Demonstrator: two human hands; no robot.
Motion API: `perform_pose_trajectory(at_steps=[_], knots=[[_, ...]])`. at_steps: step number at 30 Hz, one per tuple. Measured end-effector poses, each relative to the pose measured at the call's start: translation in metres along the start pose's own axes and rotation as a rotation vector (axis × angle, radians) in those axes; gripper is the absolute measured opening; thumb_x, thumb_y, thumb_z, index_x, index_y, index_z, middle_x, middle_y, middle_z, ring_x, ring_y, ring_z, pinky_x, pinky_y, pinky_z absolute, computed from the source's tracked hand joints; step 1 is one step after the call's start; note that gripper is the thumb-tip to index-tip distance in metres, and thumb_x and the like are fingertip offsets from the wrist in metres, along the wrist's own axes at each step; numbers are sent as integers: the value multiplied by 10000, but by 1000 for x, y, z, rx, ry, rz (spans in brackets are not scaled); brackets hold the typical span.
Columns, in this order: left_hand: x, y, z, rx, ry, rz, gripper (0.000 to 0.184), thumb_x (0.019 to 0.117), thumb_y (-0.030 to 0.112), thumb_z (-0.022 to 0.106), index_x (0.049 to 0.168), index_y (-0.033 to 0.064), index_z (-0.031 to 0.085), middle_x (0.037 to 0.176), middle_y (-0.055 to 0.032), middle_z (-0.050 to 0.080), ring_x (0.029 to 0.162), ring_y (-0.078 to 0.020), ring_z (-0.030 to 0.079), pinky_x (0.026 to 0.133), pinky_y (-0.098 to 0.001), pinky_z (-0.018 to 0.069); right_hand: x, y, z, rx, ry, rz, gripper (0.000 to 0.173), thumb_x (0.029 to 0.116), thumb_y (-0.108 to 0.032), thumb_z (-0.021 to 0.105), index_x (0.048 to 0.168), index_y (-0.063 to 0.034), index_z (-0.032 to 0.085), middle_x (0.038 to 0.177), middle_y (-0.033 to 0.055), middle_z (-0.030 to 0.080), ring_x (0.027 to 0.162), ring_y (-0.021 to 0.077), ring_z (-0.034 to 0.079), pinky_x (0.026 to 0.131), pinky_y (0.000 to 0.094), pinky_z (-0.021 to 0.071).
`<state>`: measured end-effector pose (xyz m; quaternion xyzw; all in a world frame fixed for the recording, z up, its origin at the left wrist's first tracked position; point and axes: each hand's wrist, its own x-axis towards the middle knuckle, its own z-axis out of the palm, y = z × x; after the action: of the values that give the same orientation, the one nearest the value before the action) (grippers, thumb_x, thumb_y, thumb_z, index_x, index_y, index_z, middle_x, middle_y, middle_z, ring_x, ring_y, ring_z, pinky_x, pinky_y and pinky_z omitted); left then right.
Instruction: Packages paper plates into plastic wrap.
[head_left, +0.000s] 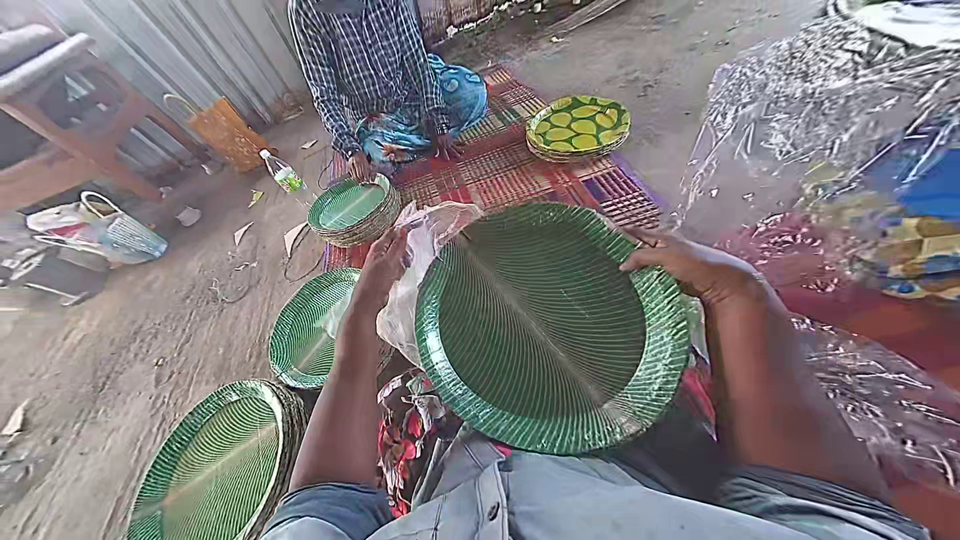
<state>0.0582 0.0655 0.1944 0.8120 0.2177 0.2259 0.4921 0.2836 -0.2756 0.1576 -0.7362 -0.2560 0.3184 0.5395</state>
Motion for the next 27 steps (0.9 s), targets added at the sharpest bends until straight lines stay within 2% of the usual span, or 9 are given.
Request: perform_pose_trajectory(at_steps=[3, 4, 6, 9, 13, 18, 20, 24, 27], knots=[[6, 23, 20, 360, -182, 205, 359, 1096, 192, 432, 1239, -49, 656, 984, -143, 680, 842, -173, 606, 822, -385, 504, 9, 8, 6, 83, -47, 83, 564, 966, 75, 482, 1506, -78, 429, 1068, 54, 640, 762, 7, 619, 659, 165, 529], [6, 33, 30, 486, -251, 255, 341, 1083, 198, 471, 1216, -31, 687, 1086, -192, 716, 984, -270, 677, 927, -499, 514, 12, 11, 8, 111, -36, 98, 539, 968, 73, 478, 1485, -77, 443, 1037, 49, 635, 745, 13, 612, 646, 171, 526], [1, 50, 50, 704, -337, 357, 306, 1049, 213, 568, 1257, 40, 711, 1155, -232, 724, 1077, -417, 698, 947, -653, 497, 15, 19, 7, 160, 6, 91, 543, 953, 54, 465, 1474, -98, 450, 995, 24, 654, 726, 3, 632, 630, 169, 543], [-14, 56, 67, 897, -247, 543, 283, 982, 72, 622, 1246, 78, 724, 1084, -203, 732, 958, -397, 724, 835, -595, 558, 6, 21, -8, 194, 151, 65, 558, 963, 9, 483, 1501, -119, 410, 1071, 28, 636, 781, -5, 621, 664, 168, 531], [-23, 59, 70, 982, -65, 546, 335, 941, -43, 580, 1235, 42, 716, 1065, -243, 666, 922, -423, 691, 719, -550, 569, 3, 31, -24, 247, 334, -18, 620, 943, -47, 522, 1537, -137, 371, 1234, 53, 602, 918, 21, 615, 763, 217, 531], [-16, 42, 59, 917, 221, 297, 343, 939, -78, 531, 1261, -27, 638, 1328, -255, 594, 1191, -437, 615, 892, -576, 547, 14, 33, -17, 338, 463, -75, 623, 936, -71, 519, 1531, -162, 360, 1193, 5, 598, 886, -13, 618, 741, 195, 541], [-12, 29, 49, 846, 301, 263, 329, 951, -72, 480, 1242, -29, 629, 1340, -246, 605, 1243, -427, 596, 943, -584, 517, 13, 27, -12, 396, 516, -93, 630, 945, -55, 516, 1542, -163, 346, 1242, 12, 589, 944, 2, 616, 793, 214, 539], [-14, 25, 45, 765, 352, 347, 266, 974, -7, 488, 1145, -29, 690, 1155, -243, 695, 1081, -422, 676, 865, -590, 530, 16, 14, 4, 417, 596, -177, 644, 881, -27, 561, 1500, -125, 411, 1299, 24, 578, 1005, 9, 617, 828, 215, 542], [-8, 26, 52, 699, 321, 330, 272, 1054, 99, 478, 1181, -38, 675, 1093, -253, 692, 1027, -416, 682, 871, -571, 524, 21, 6, 24, 391, 596, -217, 676, 882, -19, 556, 1532, -112, 399, 1409, 59, 543, 1112, 36, 602, 901, 236, 527]])
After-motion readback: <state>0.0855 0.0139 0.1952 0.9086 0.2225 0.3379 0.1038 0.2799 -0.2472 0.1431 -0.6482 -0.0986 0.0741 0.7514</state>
